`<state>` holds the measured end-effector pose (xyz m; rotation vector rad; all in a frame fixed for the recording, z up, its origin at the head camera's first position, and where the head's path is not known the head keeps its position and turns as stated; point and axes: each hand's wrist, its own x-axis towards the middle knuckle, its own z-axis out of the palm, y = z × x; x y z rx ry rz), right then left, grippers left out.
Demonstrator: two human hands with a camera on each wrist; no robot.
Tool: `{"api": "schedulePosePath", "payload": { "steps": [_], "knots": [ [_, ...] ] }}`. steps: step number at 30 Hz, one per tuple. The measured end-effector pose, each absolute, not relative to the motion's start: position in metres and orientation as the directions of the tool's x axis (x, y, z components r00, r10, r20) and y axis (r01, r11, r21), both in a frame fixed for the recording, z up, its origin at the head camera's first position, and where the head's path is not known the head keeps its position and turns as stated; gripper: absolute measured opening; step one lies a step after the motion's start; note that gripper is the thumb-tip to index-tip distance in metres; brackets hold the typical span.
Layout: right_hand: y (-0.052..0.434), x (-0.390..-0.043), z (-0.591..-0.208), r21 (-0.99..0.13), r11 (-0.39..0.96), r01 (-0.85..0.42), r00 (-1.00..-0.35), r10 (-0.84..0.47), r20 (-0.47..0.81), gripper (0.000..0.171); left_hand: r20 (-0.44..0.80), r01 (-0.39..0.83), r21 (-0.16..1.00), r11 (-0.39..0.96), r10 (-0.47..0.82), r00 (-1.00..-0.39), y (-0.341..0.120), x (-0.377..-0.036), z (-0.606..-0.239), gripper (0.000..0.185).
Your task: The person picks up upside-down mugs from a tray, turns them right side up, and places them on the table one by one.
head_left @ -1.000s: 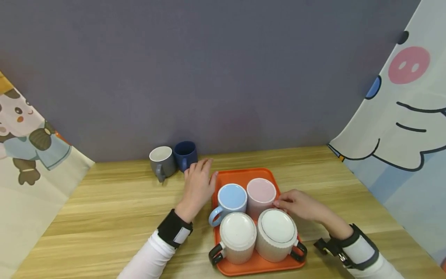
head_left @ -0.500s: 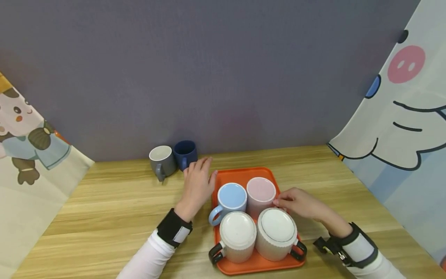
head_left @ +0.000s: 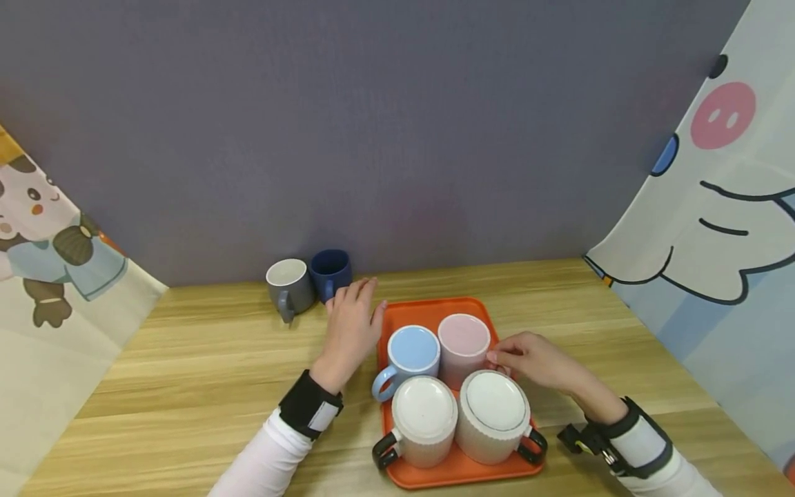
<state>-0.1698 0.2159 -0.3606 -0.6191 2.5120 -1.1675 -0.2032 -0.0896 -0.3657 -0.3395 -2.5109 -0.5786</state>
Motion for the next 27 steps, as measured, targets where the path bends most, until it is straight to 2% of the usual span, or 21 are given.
{"api": "schedulePosePath", "payload": {
  "steps": [11,27],
  "knots": [
    [0.210,-0.168,-0.360,-0.798,0.572,-0.189,-0.917,-0.393,-0.064,0.028,0.572,0.355,0.334,0.873,0.111,-0.813,-0.090,-0.202,-0.362,0.041],
    [0.214,-0.179,-0.351,-0.919,0.391,-0.050,-0.960,-0.273,-0.064,0.033,0.602,0.383,0.379,0.842,0.089,-0.793,-0.087,-0.206,-0.355,0.038]
  ]
}}
